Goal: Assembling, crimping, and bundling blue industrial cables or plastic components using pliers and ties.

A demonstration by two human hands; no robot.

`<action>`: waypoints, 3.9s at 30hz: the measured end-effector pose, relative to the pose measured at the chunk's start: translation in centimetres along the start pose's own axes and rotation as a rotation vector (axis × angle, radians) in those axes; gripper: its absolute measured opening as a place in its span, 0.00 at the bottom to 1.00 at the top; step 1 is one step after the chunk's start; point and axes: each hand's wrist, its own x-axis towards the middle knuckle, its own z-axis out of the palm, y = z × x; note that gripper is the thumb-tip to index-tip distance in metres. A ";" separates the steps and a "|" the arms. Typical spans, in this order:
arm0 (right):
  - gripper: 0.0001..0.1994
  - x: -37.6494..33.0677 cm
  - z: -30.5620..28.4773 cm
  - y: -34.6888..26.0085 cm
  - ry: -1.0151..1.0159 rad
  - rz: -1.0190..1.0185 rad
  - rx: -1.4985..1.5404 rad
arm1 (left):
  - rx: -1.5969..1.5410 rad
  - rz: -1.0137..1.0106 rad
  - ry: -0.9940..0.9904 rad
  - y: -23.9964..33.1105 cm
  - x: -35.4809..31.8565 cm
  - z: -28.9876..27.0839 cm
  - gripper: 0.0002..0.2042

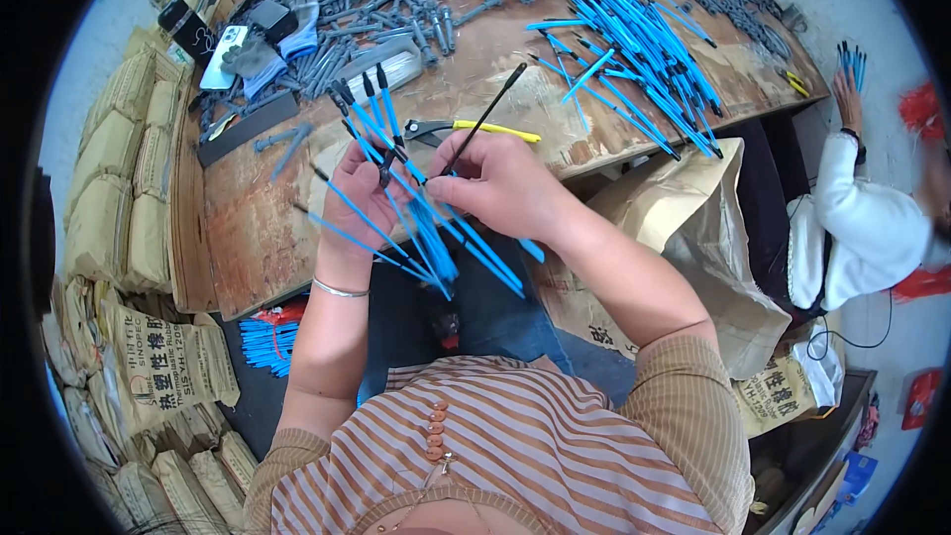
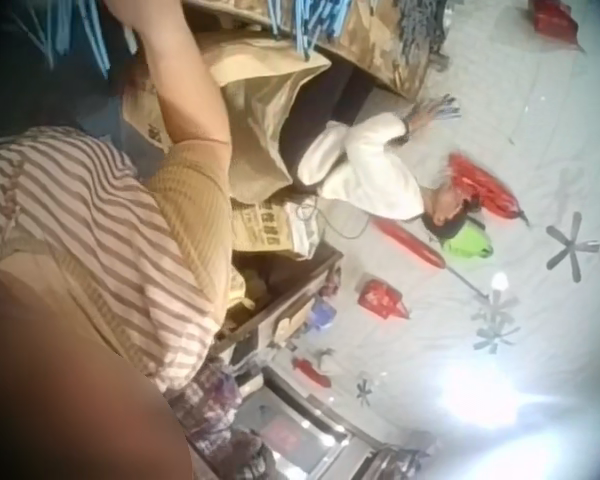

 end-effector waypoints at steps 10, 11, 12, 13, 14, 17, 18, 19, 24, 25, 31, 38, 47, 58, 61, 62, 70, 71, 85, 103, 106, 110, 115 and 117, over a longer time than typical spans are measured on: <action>0.05 -0.1 1.6 1.7 0.218 -0.128 0.084 | 0.198 0.011 0.147 0.2 -0.5 2.0 0.13; 0.05 0.1 1.8 1.7 0.230 -0.112 0.084 | 0.242 0.037 0.171 0.3 -0.8 1.9 0.13; 0.05 0.2 2.1 1.7 0.246 -0.097 0.083 | 0.286 0.062 0.192 0.4 -1.2 1.8 0.13; 0.05 0.4 2.5 1.7 0.263 -0.082 0.080 | 0.329 0.085 0.211 0.6 -1.6 1.7 0.13; 0.05 0.5 2.8 1.7 0.259 -0.082 0.079 | 0.329 0.089 0.213 0.7 -1.7 1.7 0.13; 0.05 0.7 3.8 2.1 0.273 -0.065 0.161 | 0.244 0.164 0.219 1.0 -2.1 1.7 0.10; 0.05 0.7 4.2 2.2 0.280 -0.058 0.188 | 0.215 0.188 0.221 1.0 -2.3 1.7 0.10; 0.05 0.7 4.5 2.1 0.280 -0.058 0.185 | 0.212 0.189 0.220 1.2 -2.5 1.8 0.10; 0.05 0.4 5.8 1.4 0.153 -0.091 0.395 | -0.302 -0.121 0.165 2.2 -3.5 2.6 0.07; 0.05 0.3 5.9 1.2 0.137 -0.094 0.383 | -0.306 -0.111 0.077 2.0 -3.4 2.1 0.06; 0.04 -0.6 5.8 0.7 0.083 -0.078 0.341 | -0.252 0.015 -0.169 0.2 -3.7 0.6 0.07; 0.05 -0.8 2.8 0.3 0.081 -0.108 0.564 | 0.109 -0.058 -0.070 0.6 -4.6 -1.1 0.15; 0.06 -2.0 6.5 3.6 0.418 -0.110 0.326 | 0.132 0.041 -0.017 0.3 -4.7 3.1 0.12; 0.13 -7.2 3.3 6.5 0.094 0.037 -0.079 | 0.634 -0.110 0.017 4.0 -10.9 5.4 0.16; 0.06 -7.3 0.8 2.3 -0.044 0.167 -0.210 | 0.840 -0.066 -0.246 6.0 -13.4 4.4 0.12; 0.06 -6.3 0.7 1.6 -0.049 0.104 -0.267 | 0.489 -0.180 -0.155 5.7 -13.7 4.9 0.13; 0.17 16.0 6.9 5.3 -0.057 -0.844 -0.960 | 0.102 0.147 0.000 3.6 -10.1 -2.5 0.12; 0.20 18.5 7.8 6.3 -0.048 -0.927 -1.097 | 0.241 0.099 -0.008 4.1 -10.8 -2.2 0.15; 0.12 22.7 8.4 2.9 0.462 -0.570 -1.319 | 0.770 0.102 0.167 3.2 -10.8 -0.3 0.09; 0.08 0.2 -18.8 6.4 0.907 -0.290 -1.600 | -0.085 0.054 -0.139 4.7 -7.1 -7.3 0.09; 0.09 1.6 -16.3 3.4 0.943 -0.211 -1.652 | 0.007 0.087 0.023 4.6 -7.3 -6.5 0.08; 0.12 3.0 -16.5 0.4 0.786 -0.057 -1.932 | 0.080 0.082 0.154 4.3 -6.5 -6.0 0.09; 0.10 5.8 -13.0 -9.9 0.507 -0.204 -2.276 | 0.095 0.049 0.132 4.7 -6.7 -6.4 0.09; 0.08 5.7 -10.4 -14.3 0.558 -0.209 -2.262 | 0.124 0.052 0.136 4.7 -6.7 -6.4 0.09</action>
